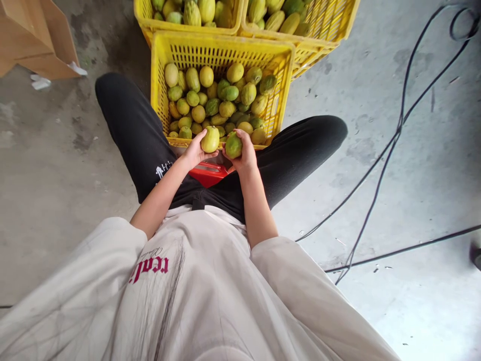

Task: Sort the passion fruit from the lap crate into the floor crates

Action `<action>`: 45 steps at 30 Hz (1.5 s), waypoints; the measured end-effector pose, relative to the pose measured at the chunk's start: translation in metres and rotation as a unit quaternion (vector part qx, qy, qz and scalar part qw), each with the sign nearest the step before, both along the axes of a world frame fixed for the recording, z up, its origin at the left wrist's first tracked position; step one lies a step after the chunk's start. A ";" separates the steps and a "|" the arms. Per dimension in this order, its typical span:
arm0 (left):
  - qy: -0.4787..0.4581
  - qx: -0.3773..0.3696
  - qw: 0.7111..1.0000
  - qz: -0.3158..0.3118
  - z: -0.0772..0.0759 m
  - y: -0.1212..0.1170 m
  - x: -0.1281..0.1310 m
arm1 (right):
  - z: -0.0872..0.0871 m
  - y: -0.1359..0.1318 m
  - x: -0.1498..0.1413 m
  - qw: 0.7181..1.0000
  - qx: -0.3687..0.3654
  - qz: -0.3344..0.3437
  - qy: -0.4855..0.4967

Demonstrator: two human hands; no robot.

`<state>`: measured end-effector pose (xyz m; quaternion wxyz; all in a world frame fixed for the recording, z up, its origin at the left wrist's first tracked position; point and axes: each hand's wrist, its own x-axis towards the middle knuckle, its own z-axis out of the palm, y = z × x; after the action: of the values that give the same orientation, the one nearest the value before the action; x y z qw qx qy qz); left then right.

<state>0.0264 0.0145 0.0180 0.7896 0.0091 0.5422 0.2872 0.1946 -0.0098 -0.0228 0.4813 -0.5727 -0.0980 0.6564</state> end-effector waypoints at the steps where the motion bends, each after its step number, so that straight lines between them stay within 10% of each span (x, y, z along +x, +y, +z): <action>1: 0.000 0.000 1.000 0.003 -0.001 0.000 0.000 | 0.001 0.000 0.000 1.000 -0.007 -0.008 -0.005; 45: 0.009 0.030 0.999 0.024 -0.014 0.001 -0.003 | -0.003 -0.001 0.004 0.992 0.125 0.028 0.002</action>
<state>0.0239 0.0150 0.0042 0.7772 0.0227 0.5401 0.3222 0.1982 -0.0105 -0.0257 0.5309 -0.5038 -0.1945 0.6531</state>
